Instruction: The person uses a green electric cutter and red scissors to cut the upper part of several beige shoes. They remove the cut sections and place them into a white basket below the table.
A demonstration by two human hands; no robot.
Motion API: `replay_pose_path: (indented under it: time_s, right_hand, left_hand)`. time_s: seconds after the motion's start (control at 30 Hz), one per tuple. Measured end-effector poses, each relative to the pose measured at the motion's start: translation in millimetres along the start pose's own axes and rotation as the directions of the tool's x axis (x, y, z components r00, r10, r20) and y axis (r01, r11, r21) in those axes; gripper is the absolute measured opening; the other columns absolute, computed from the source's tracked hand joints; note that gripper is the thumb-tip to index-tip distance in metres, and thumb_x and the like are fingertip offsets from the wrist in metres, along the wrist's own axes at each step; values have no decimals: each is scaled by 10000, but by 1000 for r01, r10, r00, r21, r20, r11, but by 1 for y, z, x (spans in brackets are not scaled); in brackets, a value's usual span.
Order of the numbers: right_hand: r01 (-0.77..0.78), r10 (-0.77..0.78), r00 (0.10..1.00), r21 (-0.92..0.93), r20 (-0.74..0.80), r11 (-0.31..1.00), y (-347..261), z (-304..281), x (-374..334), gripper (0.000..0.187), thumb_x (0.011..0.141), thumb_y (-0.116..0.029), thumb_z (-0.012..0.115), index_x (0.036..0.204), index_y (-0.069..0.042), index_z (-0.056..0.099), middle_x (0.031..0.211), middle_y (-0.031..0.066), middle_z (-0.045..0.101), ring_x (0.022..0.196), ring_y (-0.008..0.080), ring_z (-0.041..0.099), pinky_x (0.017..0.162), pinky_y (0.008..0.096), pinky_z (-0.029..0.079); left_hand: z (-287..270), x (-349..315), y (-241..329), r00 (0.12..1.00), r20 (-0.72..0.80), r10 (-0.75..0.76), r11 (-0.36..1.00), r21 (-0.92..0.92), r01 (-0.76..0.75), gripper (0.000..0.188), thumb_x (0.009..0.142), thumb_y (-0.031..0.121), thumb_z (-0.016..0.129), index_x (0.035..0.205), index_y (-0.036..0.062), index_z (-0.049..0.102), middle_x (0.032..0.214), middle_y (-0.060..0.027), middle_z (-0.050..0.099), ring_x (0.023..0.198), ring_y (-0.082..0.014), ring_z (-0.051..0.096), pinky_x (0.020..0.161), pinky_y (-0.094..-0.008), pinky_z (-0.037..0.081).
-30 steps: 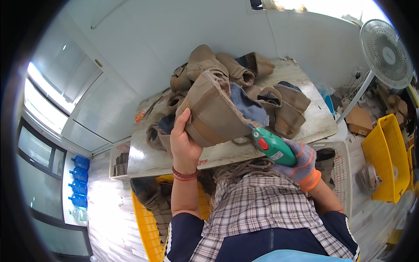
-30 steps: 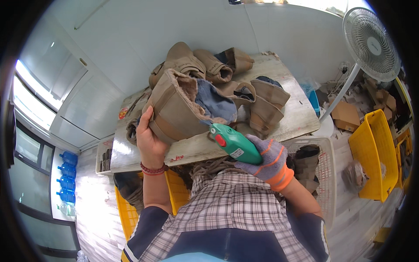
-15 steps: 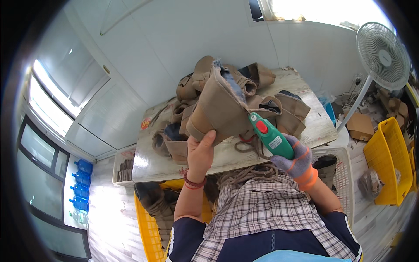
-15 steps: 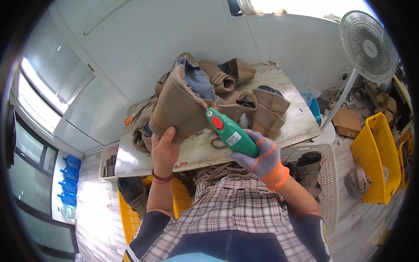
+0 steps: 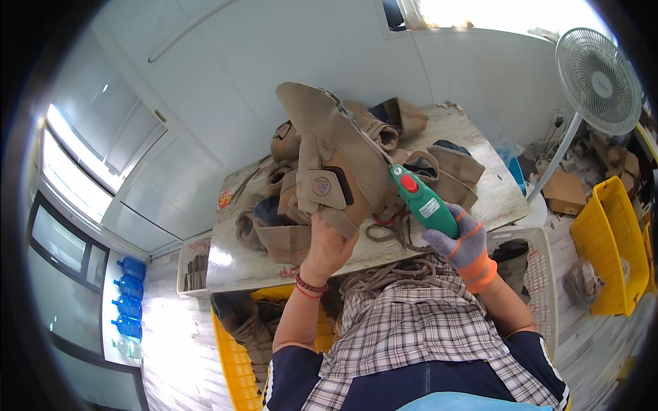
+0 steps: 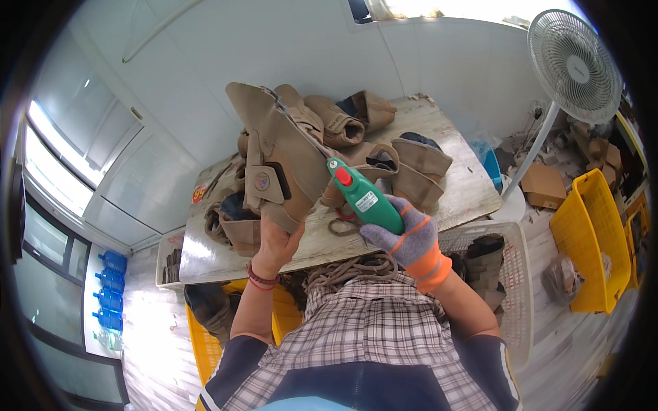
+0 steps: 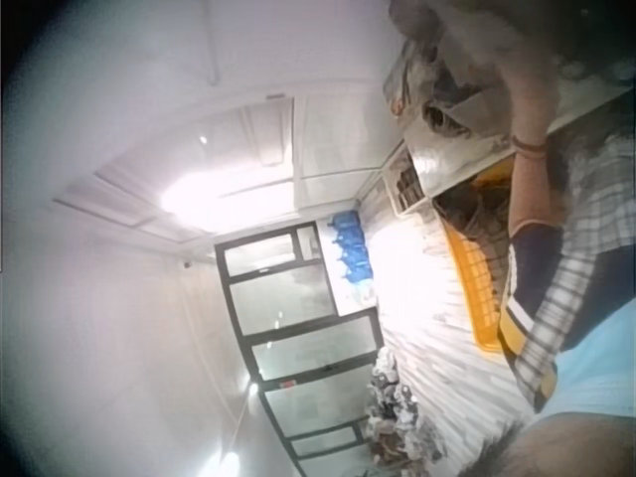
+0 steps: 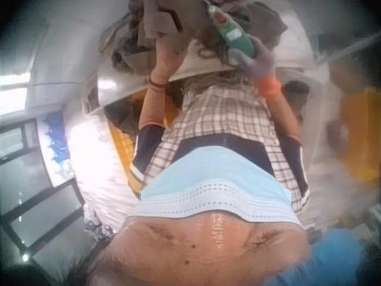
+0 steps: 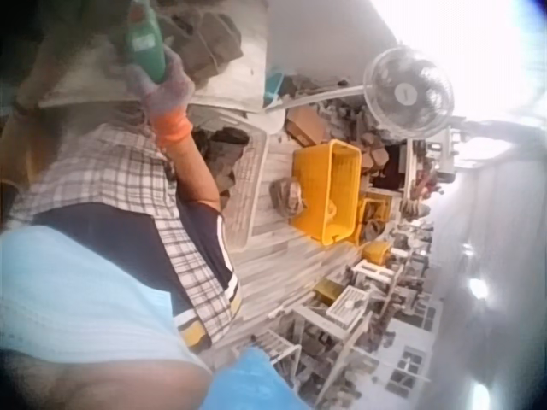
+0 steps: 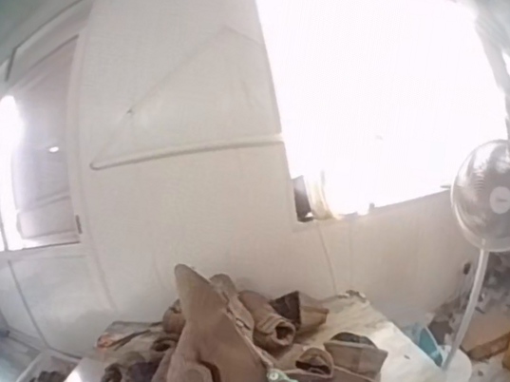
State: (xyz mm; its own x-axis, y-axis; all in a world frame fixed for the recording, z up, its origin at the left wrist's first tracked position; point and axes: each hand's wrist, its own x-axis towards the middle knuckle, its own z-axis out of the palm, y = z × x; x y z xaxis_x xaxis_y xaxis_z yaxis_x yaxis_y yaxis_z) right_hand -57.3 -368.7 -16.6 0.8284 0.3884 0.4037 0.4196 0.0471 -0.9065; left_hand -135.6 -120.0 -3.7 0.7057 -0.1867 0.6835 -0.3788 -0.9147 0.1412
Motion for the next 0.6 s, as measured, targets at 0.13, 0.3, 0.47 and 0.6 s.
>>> replay_pose_path:
  time_s: [0.13, 0.3, 0.47, 0.6]
  right_hand:
    - [-65, 65, 998, 96, 10, 993, 8, -2, 2, 513, 750, -229, 780, 1150, 9, 566, 898, 64, 673, 784, 81, 601, 692, 242, 505]
    - [-108, 109, 994, 121, -5, 987, 5, -7, 6, 496, 764, -249, 773, 1135, 11, 570, 869, 49, 660, 759, 69, 585, 663, 233, 495]
    - [-188, 198, 980, 195, -31, 963, 4, -11, 13, 449, 771, -248, 769, 1090, 6, 582, 780, 8, 620, 669, 42, 529, 589, 203, 448]
    - [-151, 178, 982, 293, -69, 944, 11, -16, 19, 418, 773, -256, 767, 1054, -1, 590, 741, -10, 598, 631, 28, 500, 559, 186, 413]
  left_hand:
    - [6, -5, -1, 997, 52, 53, 996, 72, -56, 357, 753, 64, 641, 1110, 42, 624, 1162, -186, 550, 1088, -409, 468, 961, -521, 321]
    - [20, -7, 9, 995, 70, 66, 996, 53, -70, 388, 726, 50, 621, 1113, 79, 629, 1188, -147, 556, 1168, -389, 445, 987, -527, 308]
    - [29, -18, 6, 980, 159, 120, 991, 34, -127, 407, 712, 78, 628, 1118, 59, 622, 1164, -175, 561, 1151, -403, 465, 994, -532, 314]
    - [36, -29, 4, 979, 175, 109, 993, -51, -102, 388, 726, 53, 629, 1113, 50, 617, 1134, -178, 578, 1106, -410, 493, 970, -492, 359]
